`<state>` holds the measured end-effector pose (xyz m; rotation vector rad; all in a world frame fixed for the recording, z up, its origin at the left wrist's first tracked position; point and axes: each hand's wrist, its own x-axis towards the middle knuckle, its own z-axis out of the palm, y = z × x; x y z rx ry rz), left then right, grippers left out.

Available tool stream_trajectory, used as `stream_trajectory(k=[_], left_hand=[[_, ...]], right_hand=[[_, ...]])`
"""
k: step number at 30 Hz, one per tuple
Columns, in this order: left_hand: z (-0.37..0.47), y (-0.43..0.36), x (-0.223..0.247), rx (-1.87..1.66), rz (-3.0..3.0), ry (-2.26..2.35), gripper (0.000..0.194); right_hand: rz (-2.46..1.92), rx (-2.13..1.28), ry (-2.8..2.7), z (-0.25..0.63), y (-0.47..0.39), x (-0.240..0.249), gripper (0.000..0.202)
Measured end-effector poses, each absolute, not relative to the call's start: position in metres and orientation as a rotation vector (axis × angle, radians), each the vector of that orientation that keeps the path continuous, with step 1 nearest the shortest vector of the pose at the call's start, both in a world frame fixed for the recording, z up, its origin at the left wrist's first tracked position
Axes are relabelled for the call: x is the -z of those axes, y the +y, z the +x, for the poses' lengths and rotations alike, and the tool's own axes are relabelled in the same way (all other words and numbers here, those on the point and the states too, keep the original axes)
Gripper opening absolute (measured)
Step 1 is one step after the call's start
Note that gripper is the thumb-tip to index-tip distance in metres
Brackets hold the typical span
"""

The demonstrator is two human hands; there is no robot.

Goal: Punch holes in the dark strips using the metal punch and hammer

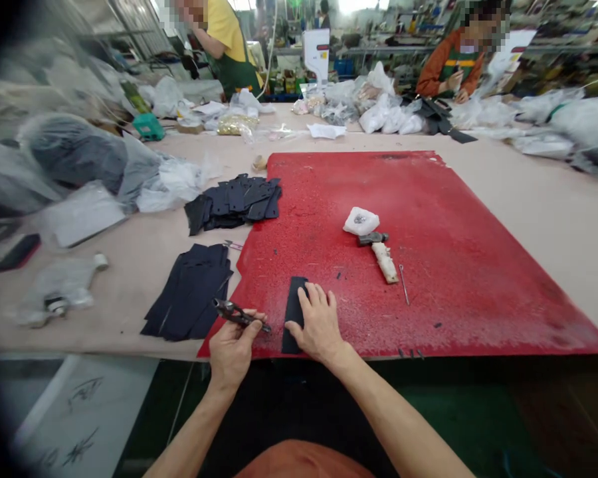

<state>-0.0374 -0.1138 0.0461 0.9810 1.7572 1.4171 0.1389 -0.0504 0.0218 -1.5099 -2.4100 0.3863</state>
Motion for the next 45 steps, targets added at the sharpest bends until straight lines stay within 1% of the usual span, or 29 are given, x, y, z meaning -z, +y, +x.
stream_trajectory(k=[4,7,9,11,13,15,18,21,26,29,31,34,36,37,38,40,42,43,45], left_hand=[[-0.04,-0.116,-0.047,-1.34,0.976,1.723,0.026],[-0.044,-0.117,-0.052,-1.207,1.138,1.724,0.02],[-0.046,-0.117,-0.058,-1.078,1.366,1.744,0.014],[-0.048,-0.117,-0.065,-0.962,1.594,1.753,0.012],[-0.048,-0.117,-0.071,-0.877,1.764,1.74,0.014],[-0.047,-0.116,-0.076,-0.805,1.887,1.718,0.019],[-0.047,-0.116,-0.083,-0.711,2.025,1.715,0.022],[-0.051,-0.114,-0.092,-0.651,2.094,1.713,0.021],[-0.062,-0.109,-0.109,-0.682,2.07,1.695,0.018],[-0.068,-0.105,-0.119,-0.749,2.017,1.712,0.021],[-0.071,-0.104,-0.124,-0.857,1.949,1.752,0.027],[-0.071,-0.104,-0.121,-1.238,1.677,1.864,0.046],[-0.068,-0.104,-0.112,-1.486,1.395,1.818,0.059],[-0.064,-0.104,-0.105,-1.531,1.277,1.745,0.061],[-0.059,-0.105,-0.098,-1.514,1.193,1.662,0.058],[-0.048,-0.106,-0.084,-1.362,1.131,1.541,0.041],[-0.036,-0.108,-0.074,-1.23,1.138,1.513,0.025],[-0.03,-0.108,-0.071,-1.2,1.148,1.528,0.02],[-0.023,-0.109,-0.069,-1.191,1.172,1.576,0.017]], right_hand=[[-1.404,-0.457,-2.46,0.147,-0.057,-0.013,0.063],[-1.384,-0.631,-2.255,0.159,-0.054,-0.017,0.052],[-1.359,-0.912,-1.962,0.162,-0.052,-0.026,0.048],[-1.273,-1.291,-1.623,0.162,-0.049,-0.039,0.049],[-1.145,-1.605,-1.351,0.158,-0.047,-0.053,0.049],[-1.058,-1.762,-1.202,0.153,-0.046,-0.063,0.048],[-1.043,-1.811,-1.171,0.15,-0.046,-0.069,0.036],[-1.071,-1.805,-1.21,0.152,-0.048,-0.068,0.029],[-1.024,-1.957,-1.01,0.15,-0.055,-0.064,0.031],[-0.986,-2.027,-0.788,0.145,-0.059,-0.061,0.028],[-0.964,-2.039,-0.672,0.142,-0.062,-0.058,0.026],[-0.919,-2.054,-0.525,0.137,-0.065,-0.053,0.024],[-0.882,-2.085,-0.425,0.134,-0.067,-0.049,0.022],[-0.864,-2.108,-0.376,0.132,-0.068,-0.048,0.021],[-0.848,-2.132,-0.33,0.129,-0.07,-0.046,0.02],[-0.829,-2.174,-0.257,0.124,-0.073,-0.043,0.02],[-0.816,-2.202,-0.222,0.119,-0.076,-0.041,0.02],[-0.806,-2.21,-0.216,0.117,-0.078,-0.04,0.021],[-0.782,-2.22,-0.216,0.115,-0.08,-0.038,0.021]])
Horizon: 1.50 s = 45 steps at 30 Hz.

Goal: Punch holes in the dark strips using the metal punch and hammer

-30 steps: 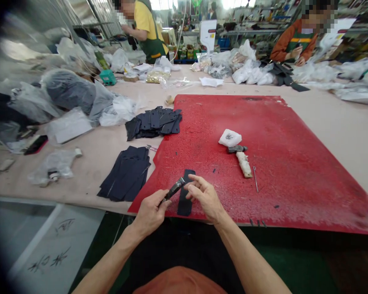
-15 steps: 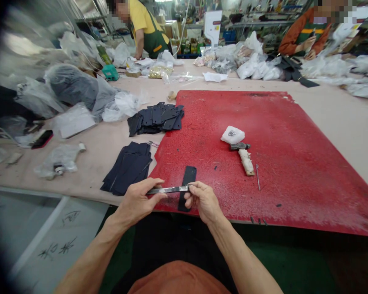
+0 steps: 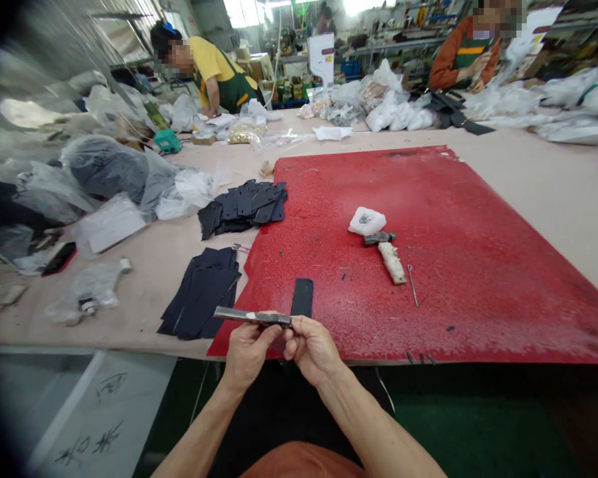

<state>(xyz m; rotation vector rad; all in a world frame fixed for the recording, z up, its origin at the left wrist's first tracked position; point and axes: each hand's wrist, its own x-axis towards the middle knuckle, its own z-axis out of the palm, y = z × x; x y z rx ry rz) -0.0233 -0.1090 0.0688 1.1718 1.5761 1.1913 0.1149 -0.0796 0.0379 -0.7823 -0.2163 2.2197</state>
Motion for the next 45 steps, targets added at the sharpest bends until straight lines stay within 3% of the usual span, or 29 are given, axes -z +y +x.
stream_trajectory(k=[7,12,14,17,19,22,25,45], left_hand=[[-0.015,-0.103,-0.069,-1.257,1.149,1.525,0.021],[-0.012,-0.09,-0.058,-1.3,1.127,1.531,0.019],[-0.014,-0.081,-0.052,-1.318,1.136,1.557,0.018],[-0.017,-0.06,-0.045,-1.35,1.122,1.604,0.018],[-0.018,-0.044,-0.04,-1.356,1.125,1.626,0.018],[-0.017,-0.021,-0.035,-1.324,1.182,1.618,0.014],[-0.014,-0.004,-0.03,-1.278,1.213,1.584,0.012],[-0.024,0.004,-0.007,-1.103,1.609,1.445,0.016]], right_hand=[[-0.77,-2.275,-0.167,0.117,-0.074,-0.039,0.021],[-0.934,-2.236,-0.413,0.121,-0.062,-0.039,0.033],[-1.187,-2.03,-0.81,0.127,-0.058,-0.039,0.038],[-1.414,-1.334,-1.614,0.136,-0.056,-0.039,0.036],[-1.322,-0.93,-2.048,0.14,-0.056,-0.037,0.038],[-1.157,-0.689,-2.42,0.144,-0.056,-0.028,0.06],[-1.136,-0.633,-2.561,0.146,-0.056,-0.018,0.07],[-1.108,-0.717,-2.59,0.158,-0.053,-0.02,0.068]])
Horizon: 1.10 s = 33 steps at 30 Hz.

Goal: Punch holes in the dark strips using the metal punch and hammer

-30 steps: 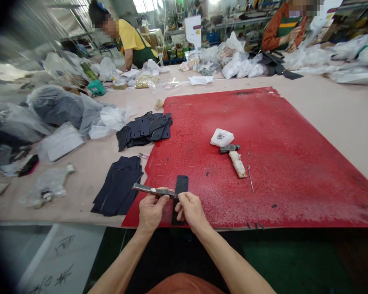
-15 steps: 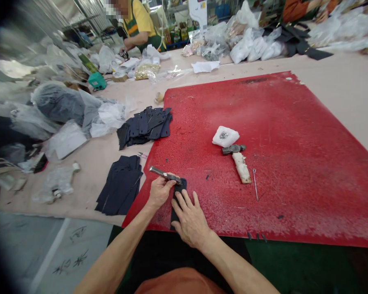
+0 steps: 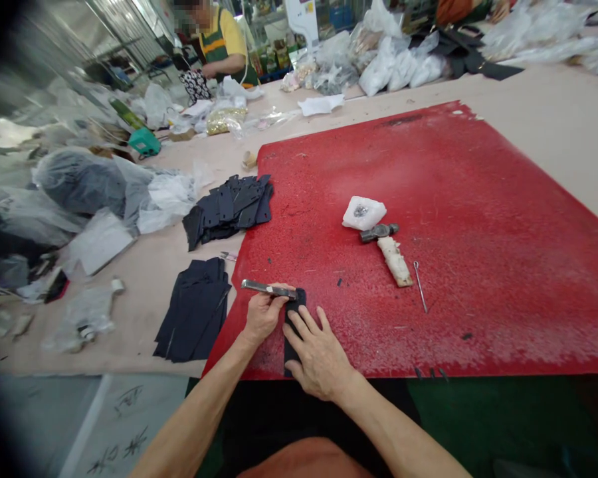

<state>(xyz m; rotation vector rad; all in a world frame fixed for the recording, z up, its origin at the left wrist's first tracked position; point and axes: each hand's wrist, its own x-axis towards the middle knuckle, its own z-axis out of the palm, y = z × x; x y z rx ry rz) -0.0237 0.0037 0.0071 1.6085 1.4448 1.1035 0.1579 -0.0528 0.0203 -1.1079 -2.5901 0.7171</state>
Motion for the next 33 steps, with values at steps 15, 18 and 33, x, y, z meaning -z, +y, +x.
stream_trajectory(k=[15,18,33], left_hand=[[-0.0276,0.0059,0.0026,-1.094,1.791,1.381,0.02],[-0.0274,0.0049,0.0018,-1.085,1.791,1.389,0.02],[-0.0259,0.0058,0.0011,-1.04,1.829,1.446,0.018]], right_hand=[[-1.142,-0.71,-2.633,0.1548,-0.0521,-0.0233,0.073],[-1.131,-0.717,-2.63,0.155,-0.0517,-0.0239,0.072],[-1.107,-0.73,-2.552,0.158,-0.0513,-0.0202,0.068]])
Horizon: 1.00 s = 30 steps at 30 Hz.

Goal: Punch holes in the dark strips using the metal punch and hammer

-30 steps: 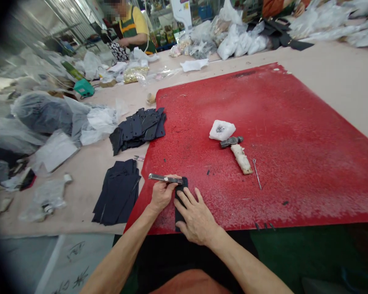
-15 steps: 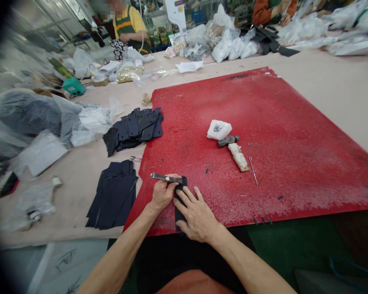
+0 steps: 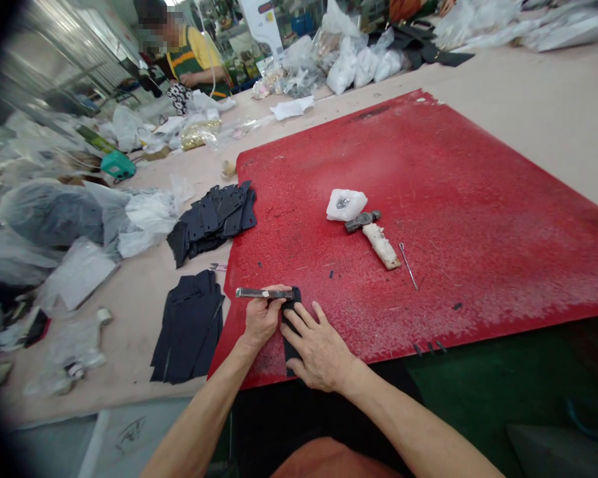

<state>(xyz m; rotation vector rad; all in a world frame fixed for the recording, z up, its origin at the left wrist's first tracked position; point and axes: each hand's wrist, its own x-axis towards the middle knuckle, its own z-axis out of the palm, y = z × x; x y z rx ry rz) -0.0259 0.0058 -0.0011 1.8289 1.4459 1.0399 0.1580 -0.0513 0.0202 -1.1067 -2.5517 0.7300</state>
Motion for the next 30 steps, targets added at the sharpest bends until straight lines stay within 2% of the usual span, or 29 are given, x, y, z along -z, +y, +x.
stream_trajectory(k=[14,21,27,30], left_hand=[[-0.013,0.009,0.009,-1.038,1.973,1.447,0.015],[-0.013,0.008,0.01,-1.073,1.952,1.429,0.015],[-0.013,0.009,0.012,-1.074,1.949,1.461,0.015],[-0.015,0.01,0.012,-1.047,1.984,1.437,0.015]], right_hand=[[-1.095,-0.707,-2.548,0.155,-0.052,-0.017,0.074],[-1.136,-0.728,-2.467,0.187,-0.049,-0.027,0.053],[-1.089,-0.718,-2.571,0.171,-0.085,-0.028,0.075],[-1.142,-0.619,-2.606,0.152,-0.096,-0.018,0.062]])
